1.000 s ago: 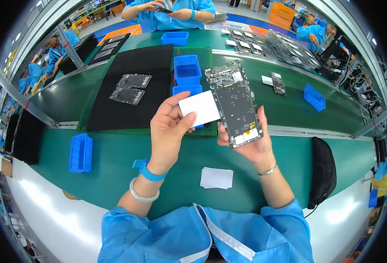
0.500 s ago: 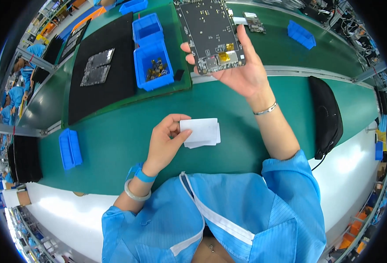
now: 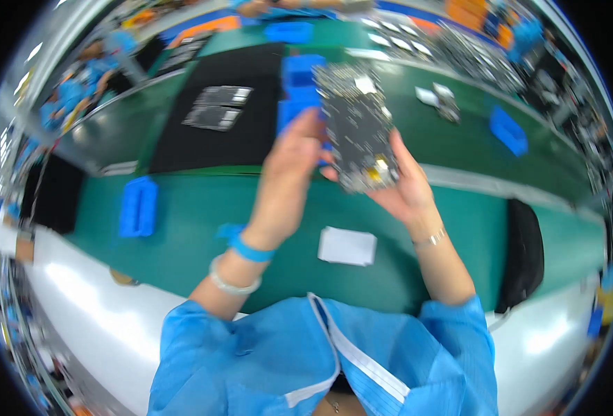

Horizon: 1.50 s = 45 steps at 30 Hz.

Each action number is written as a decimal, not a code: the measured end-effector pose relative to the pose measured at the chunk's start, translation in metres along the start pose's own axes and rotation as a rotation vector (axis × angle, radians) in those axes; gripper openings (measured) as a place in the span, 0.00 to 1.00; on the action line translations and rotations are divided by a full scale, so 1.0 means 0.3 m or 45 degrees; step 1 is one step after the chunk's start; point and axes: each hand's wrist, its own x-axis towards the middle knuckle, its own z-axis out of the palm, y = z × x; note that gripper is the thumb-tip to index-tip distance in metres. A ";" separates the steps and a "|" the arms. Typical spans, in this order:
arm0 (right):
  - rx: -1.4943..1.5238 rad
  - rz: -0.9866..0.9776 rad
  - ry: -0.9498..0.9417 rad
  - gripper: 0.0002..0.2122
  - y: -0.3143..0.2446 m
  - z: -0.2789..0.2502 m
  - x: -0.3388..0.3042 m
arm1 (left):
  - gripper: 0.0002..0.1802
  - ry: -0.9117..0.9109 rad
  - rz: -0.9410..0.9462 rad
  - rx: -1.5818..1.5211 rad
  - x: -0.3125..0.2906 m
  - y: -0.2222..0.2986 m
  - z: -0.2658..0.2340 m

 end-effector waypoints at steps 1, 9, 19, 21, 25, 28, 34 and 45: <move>0.044 0.015 -0.063 0.30 0.029 0.006 0.002 | 0.28 -0.048 -0.099 -0.103 0.003 -0.016 -0.018; -0.537 0.065 0.184 0.25 0.105 -0.065 -0.029 | 0.31 -0.039 -0.402 -0.871 -0.018 -0.167 -0.055; -2.344 -0.724 -0.107 0.20 0.071 0.061 -0.007 | 0.33 0.007 -0.415 -1.075 -0.025 -0.209 -0.140; -2.269 -0.628 -0.146 0.17 0.089 0.021 -0.005 | 0.33 -0.163 -0.529 -1.113 -0.029 -0.230 -0.151; -2.204 -0.607 -0.071 0.13 0.106 0.006 -0.003 | 0.30 -0.008 -0.585 -1.054 -0.040 -0.246 -0.133; -2.135 -0.574 -0.044 0.10 0.119 -0.004 -0.012 | 0.29 -0.043 -0.618 -1.109 -0.044 -0.263 -0.142; -2.191 -0.568 -0.033 0.07 0.116 0.019 -0.006 | 0.26 -0.024 -0.652 -1.131 -0.043 -0.262 -0.147; -1.930 0.019 0.172 0.07 0.088 0.003 -0.033 | 0.25 0.008 -0.616 -1.052 -0.053 -0.272 -0.118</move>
